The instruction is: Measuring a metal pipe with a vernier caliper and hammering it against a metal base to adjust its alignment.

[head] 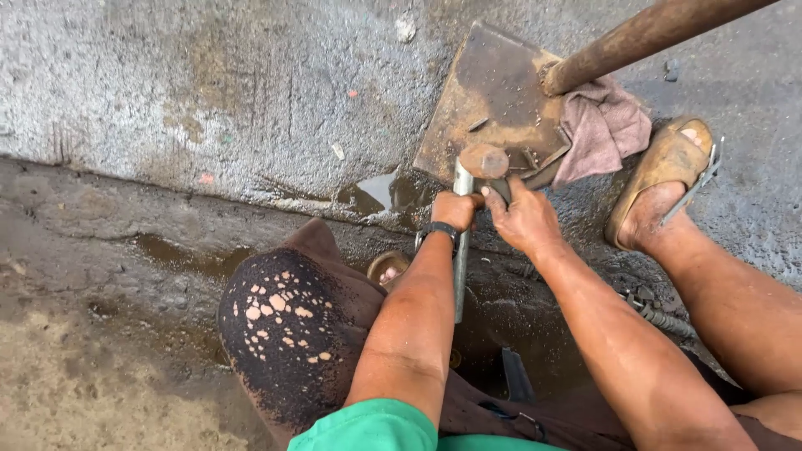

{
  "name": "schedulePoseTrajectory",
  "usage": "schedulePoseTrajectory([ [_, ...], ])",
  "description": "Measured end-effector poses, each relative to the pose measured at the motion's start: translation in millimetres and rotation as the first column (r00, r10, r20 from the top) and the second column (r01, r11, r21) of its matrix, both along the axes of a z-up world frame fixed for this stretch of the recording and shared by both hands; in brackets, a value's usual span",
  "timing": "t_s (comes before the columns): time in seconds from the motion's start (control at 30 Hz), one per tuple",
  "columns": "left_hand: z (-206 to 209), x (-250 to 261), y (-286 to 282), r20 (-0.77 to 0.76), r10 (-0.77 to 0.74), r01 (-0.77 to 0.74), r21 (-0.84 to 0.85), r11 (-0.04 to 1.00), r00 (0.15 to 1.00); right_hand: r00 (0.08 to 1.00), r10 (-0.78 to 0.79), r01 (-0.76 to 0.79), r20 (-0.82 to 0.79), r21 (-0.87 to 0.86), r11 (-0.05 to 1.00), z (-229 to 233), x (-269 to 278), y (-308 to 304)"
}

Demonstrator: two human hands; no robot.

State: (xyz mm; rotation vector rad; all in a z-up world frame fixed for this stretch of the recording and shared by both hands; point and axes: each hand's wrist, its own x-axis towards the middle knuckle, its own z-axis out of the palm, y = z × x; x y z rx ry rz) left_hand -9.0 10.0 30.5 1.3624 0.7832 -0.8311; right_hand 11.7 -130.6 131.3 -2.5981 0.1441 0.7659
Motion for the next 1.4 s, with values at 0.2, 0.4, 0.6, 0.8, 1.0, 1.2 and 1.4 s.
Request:
schedulePoseTrajectory([
  [0.2,-46,8,-13,0.067,0.039,-0.043,0.056,0.998,0.997,0.988,-0.083,0.061,0.131,0.162,0.985,29,2,14],
  [0.4,-43,-7,-3,-0.069,0.346,-0.353,-0.181,0.918,0.936,0.982,-0.175,0.163,0.075,0.148,0.976,29,10,-4],
  [0.6,-19,-15,15,-0.046,0.381,-0.384,-0.079,0.920,0.923,0.970,-0.241,0.233,0.031,0.158,0.960,8,-19,-21],
  [0.8,-49,-14,-7,0.019,0.092,-0.093,0.307,0.947,0.996,0.972,-0.237,0.233,0.002,0.158,0.960,26,-21,-4],
  [1.0,-9,1,-9,0.079,0.027,-0.052,0.339,0.939,0.997,0.980,-0.168,0.144,0.109,0.202,0.969,52,-5,14],
  [1.2,1,6,-4,-0.031,-0.010,0.022,0.444,0.896,0.999,0.955,-0.119,0.051,0.271,0.244,0.968,56,-4,18],
  [1.4,11,1,-3,-0.013,-0.024,0.027,0.468,0.883,1.000,0.996,0.059,-0.068,0.062,0.169,0.983,43,9,21],
])
